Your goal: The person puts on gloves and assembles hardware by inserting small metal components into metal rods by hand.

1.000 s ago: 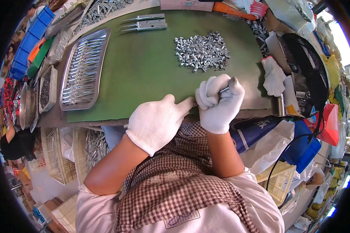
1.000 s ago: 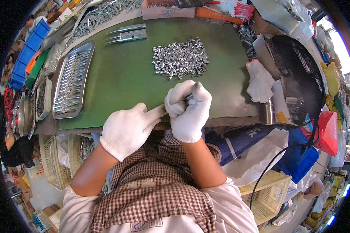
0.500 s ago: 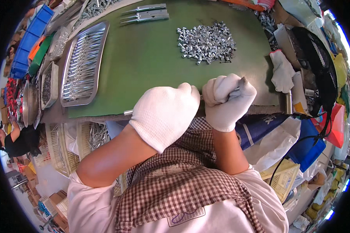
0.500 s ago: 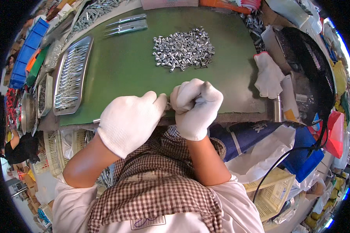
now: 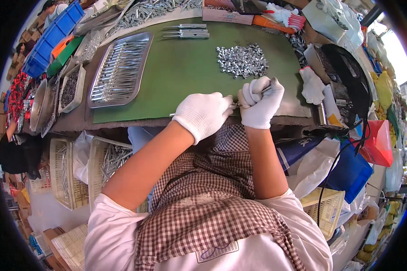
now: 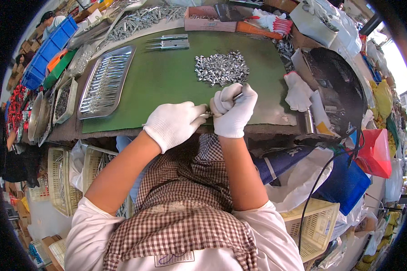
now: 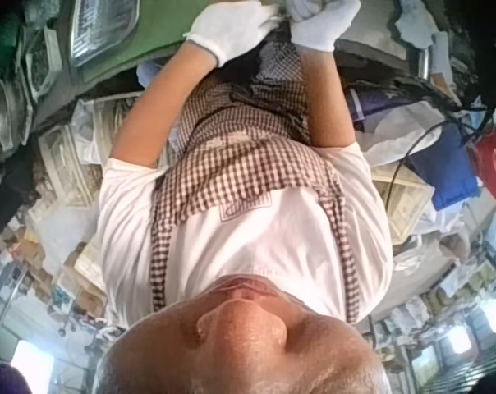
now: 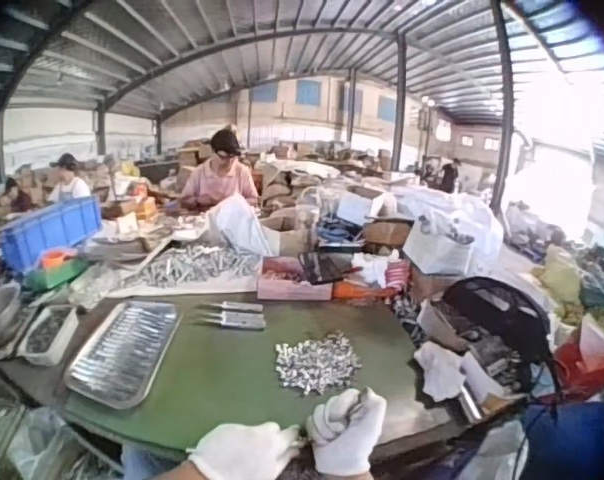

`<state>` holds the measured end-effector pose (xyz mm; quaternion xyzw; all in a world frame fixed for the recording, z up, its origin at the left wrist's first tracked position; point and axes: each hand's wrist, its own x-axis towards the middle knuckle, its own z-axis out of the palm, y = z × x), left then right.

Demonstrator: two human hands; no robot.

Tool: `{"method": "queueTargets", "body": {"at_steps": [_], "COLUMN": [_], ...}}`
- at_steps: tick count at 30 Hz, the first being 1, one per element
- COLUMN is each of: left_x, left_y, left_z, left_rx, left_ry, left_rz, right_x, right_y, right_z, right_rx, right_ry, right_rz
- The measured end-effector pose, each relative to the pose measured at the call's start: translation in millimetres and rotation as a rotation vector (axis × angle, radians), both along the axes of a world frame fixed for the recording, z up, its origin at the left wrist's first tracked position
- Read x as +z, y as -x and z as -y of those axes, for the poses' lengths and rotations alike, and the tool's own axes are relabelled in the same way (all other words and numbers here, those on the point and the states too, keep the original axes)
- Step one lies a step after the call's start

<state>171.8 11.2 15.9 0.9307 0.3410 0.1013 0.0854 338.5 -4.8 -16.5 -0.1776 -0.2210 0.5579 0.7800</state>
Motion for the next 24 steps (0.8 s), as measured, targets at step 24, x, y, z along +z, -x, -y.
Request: {"method": "queueTargets", "body": {"at_steps": [24], "left_x": [-0.2], "left_y": [142.5], "left_z": [38.1], "left_rx": [0.391], "left_ry": [-0.038], "left_rz": [0.244], "right_x": [-7.8], "right_y": [-20.5], "right_z": [0.0], "right_rx": [-0.048], "right_ry": [0.243], "right_rz": [0.029]}}
